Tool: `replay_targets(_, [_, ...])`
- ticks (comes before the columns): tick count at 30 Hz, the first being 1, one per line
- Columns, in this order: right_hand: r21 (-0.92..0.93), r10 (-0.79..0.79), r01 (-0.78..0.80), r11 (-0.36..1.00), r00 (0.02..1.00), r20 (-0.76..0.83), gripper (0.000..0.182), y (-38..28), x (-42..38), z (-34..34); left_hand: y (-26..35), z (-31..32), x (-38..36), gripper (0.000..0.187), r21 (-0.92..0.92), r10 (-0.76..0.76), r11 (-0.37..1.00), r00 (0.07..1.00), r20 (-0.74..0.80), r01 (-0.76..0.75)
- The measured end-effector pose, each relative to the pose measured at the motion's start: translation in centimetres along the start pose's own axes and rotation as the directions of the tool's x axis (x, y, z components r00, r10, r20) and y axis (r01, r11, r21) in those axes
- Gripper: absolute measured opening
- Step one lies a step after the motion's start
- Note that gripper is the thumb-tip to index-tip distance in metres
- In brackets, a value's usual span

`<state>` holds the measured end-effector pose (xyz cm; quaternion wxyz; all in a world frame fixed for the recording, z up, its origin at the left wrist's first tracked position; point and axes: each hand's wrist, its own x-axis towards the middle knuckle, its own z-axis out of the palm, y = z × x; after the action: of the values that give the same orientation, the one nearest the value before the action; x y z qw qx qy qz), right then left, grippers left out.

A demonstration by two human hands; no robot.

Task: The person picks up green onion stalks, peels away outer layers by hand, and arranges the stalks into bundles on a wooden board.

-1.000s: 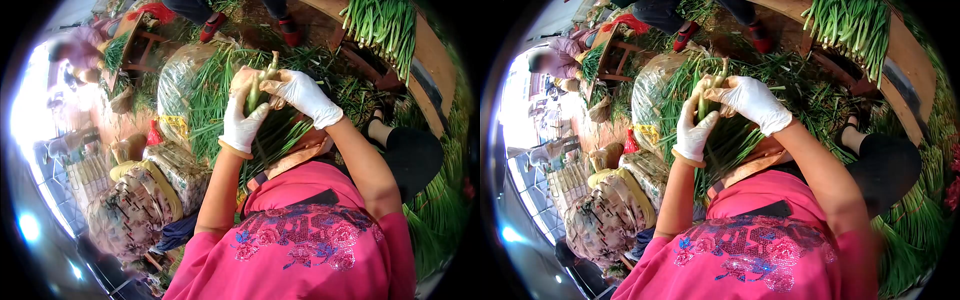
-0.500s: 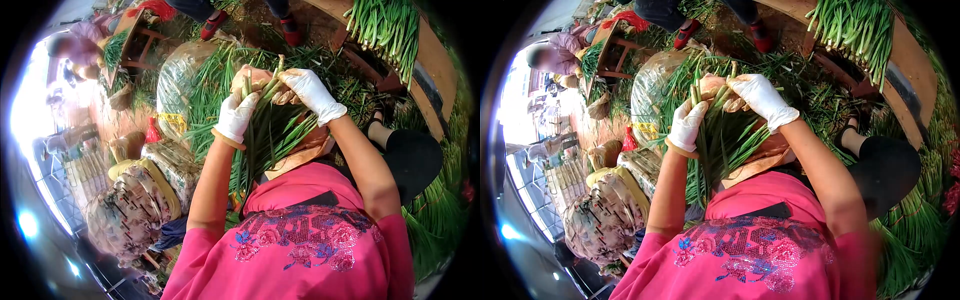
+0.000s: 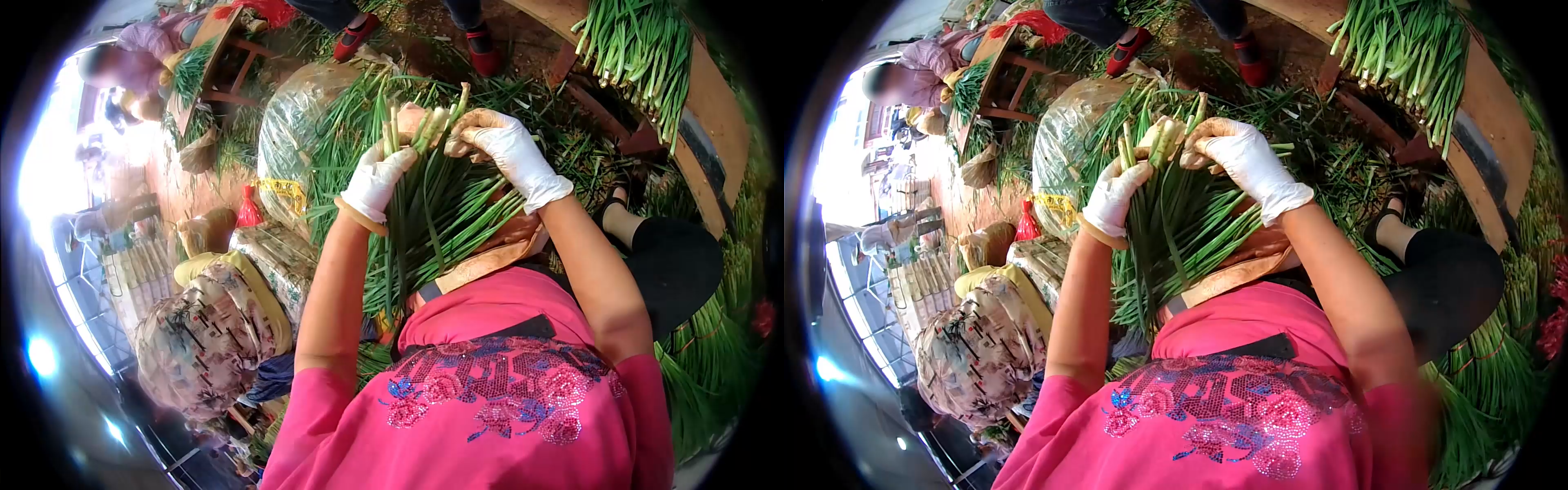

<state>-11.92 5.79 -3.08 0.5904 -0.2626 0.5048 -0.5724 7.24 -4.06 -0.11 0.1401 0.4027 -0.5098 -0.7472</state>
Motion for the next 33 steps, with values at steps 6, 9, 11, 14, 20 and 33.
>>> replay_targets(6, [-0.017,-0.017,0.018,1.0,0.999,0.051,0.028,0.2,-0.1,1.6,-1.0,1.3,0.1,0.039,0.088,0.186,0.977,0.976,0.116,-0.196])
replay_targets(9, [-0.011,0.014,-0.014,1.0,1.0,0.013,0.03,0.8,0.8,0.9,-0.8,1.5,0.5,0.042,-0.128,0.256,0.961,0.964,0.067,-0.247])
replay_targets(11, [-0.015,0.031,-0.031,0.999,0.999,0.009,0.027,0.7,0.6,1.1,-0.5,1.0,0.3,0.046,-0.091,0.19,0.979,0.978,0.09,-0.182])
replay_targets(14, [-0.048,-0.005,0.006,0.999,1.0,0.027,0.023,0.0,0.2,2.3,-1.9,1.1,0.4,0.046,0.194,0.248,0.946,0.965,0.08,-0.259])
replay_targets(20, [-0.005,0.09,-0.09,0.996,0.996,0.017,0.021,1.0,0.9,1.6,-0.2,1.2,-0.1,0.049,-0.001,0.154,0.988,0.987,0.041,-0.154])
replay_targets(33, [0.04,0.145,-0.151,0.988,0.982,0.117,0.02,2.1,1.4,0.3,1.2,-0.7,0.5,0.041,0.346,-0.221,0.922,0.97,0.096,0.176])
